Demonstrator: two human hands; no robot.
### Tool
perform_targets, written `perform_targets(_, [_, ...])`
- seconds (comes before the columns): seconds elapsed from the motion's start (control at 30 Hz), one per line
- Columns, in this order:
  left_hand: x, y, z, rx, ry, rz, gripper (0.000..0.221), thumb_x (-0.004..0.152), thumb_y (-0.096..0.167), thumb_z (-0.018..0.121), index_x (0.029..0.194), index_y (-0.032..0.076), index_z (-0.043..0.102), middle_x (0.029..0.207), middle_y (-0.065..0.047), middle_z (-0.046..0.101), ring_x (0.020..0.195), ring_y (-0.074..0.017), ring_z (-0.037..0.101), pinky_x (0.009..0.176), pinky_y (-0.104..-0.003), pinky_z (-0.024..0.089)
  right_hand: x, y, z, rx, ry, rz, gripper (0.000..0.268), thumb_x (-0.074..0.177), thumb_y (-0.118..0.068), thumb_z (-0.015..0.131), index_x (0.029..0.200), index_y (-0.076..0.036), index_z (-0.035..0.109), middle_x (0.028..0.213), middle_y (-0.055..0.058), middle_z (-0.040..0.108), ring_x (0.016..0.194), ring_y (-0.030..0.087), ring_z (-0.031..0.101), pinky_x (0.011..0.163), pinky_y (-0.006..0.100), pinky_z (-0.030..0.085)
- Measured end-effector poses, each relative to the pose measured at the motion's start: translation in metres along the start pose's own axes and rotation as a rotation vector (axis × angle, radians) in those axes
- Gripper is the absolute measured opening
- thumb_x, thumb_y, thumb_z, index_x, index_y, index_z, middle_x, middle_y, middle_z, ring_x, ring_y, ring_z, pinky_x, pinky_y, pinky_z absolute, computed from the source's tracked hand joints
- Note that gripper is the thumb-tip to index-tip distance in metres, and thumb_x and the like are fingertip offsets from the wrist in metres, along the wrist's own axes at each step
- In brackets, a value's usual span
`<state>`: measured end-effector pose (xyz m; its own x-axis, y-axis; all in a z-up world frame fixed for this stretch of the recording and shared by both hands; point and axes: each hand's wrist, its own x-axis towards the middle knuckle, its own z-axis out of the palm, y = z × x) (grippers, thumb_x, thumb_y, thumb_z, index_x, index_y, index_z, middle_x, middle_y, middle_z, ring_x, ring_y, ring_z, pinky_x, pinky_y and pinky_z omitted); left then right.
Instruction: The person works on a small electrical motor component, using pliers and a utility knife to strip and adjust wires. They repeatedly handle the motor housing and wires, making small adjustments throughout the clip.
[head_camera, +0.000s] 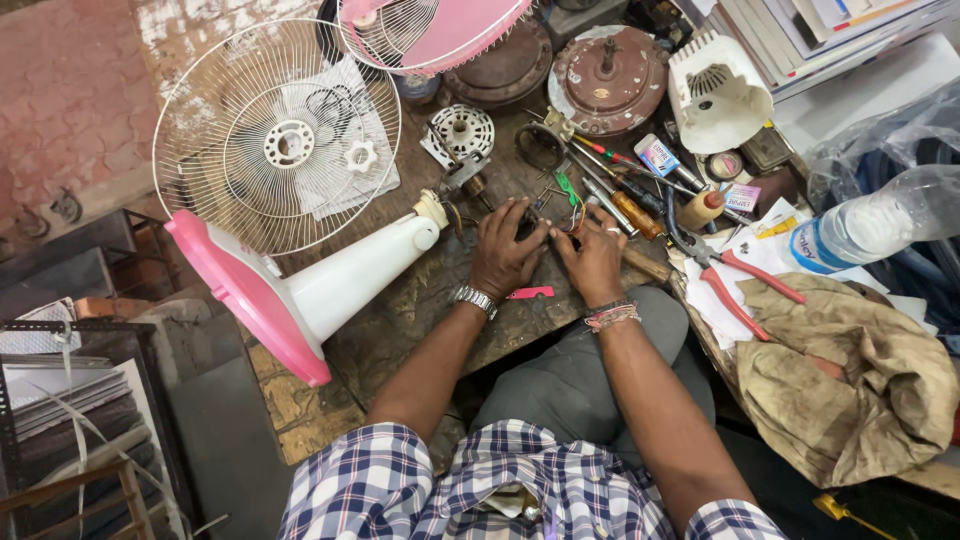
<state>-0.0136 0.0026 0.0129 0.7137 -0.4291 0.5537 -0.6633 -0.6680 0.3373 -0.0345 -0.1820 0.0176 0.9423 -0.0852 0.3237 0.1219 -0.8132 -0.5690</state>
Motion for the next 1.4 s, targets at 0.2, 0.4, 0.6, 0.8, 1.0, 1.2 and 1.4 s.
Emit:
perform_targets(0.2, [-0.001,-0.002,0.005,0.021,-0.021,-0.011,0.048,0.083,0.025,0.081,0.128,0.021,0.065,0.153,-0.016,0.046,0.143,-0.0375,0.043,0.113,-0.054,0.038,0.000,-0.001,-0.002,0.072,0.037,-0.013,0.016,0.087,-0.026,0.080,0.098,-0.014,0.082,0.111,0.008,0.076,0.126,0.033,0.056,0.096,0.052,0.037])
perform_targets(0.4, [-0.002,-0.004,0.006,-0.057,0.027,-0.035,0.039,0.084,0.026,0.083,0.115,0.015,0.063,0.154,-0.015,0.047,0.143,-0.0366,0.044,0.114,-0.052,0.038,0.002,0.010,0.003,0.317,0.131,0.163,0.021,0.085,-0.023,0.086,0.097,-0.008,0.078,0.093,0.011,0.073,0.093,0.028,0.068,0.083,0.039,0.053])
perform_targets(0.6, [-0.002,-0.006,0.006,-0.095,0.051,-0.045,0.040,0.082,0.025,0.083,0.105,0.009,0.054,0.153,-0.017,0.048,0.142,-0.0376,0.045,0.114,-0.053,0.037,0.000,0.020,0.009,0.263,0.211,0.195,0.021,0.086,-0.022,0.087,0.094,-0.005,0.078,0.089,0.013,0.070,0.089,0.028,0.064,0.080,0.040,0.050])
perform_targets(0.8, [-0.003,-0.007,0.010,-0.106,0.050,-0.061,0.042,0.080,0.025,0.083,0.107,0.009,0.055,0.151,-0.016,0.050,0.140,-0.0378,0.046,0.113,-0.053,0.037,0.003,0.000,-0.010,0.325,0.217,0.033,0.015,0.084,-0.015,0.084,0.093,-0.005,0.076,0.092,0.011,0.073,0.097,0.028,0.063,0.088,0.041,0.048])
perform_targets(1.0, [-0.003,-0.011,0.015,-0.151,0.076,-0.058,0.057,0.073,0.025,0.085,0.117,0.007,0.051,0.149,-0.015,0.050,0.140,-0.0374,0.047,0.113,-0.053,0.037,-0.008,-0.030,-0.030,0.026,-0.038,-0.476,0.012,0.076,-0.009,0.079,0.087,-0.010,0.074,0.100,0.004,0.070,0.116,0.029,0.062,0.098,0.048,0.044])
perform_targets(1.2, [-0.004,-0.013,0.019,-0.101,0.065,-0.071,0.063,0.072,0.020,0.082,0.126,0.009,0.051,0.150,-0.014,0.051,0.141,-0.0361,0.048,0.115,-0.052,0.038,-0.009,-0.029,-0.026,-0.091,-0.084,-0.460,0.017,0.075,-0.011,0.080,0.091,-0.013,0.078,0.104,0.002,0.068,0.120,0.027,0.057,0.100,0.048,0.041])
perform_targets(1.4, [-0.001,-0.010,0.015,-0.128,0.094,-0.094,0.075,0.078,0.028,0.082,0.139,0.004,0.045,0.152,-0.020,0.046,0.138,-0.0400,0.046,0.115,-0.052,0.036,-0.015,-0.006,-0.019,-0.073,-0.006,-0.197,0.026,0.071,-0.008,0.077,0.095,-0.018,0.080,0.103,0.004,0.071,0.109,0.031,0.063,0.096,0.044,0.047])
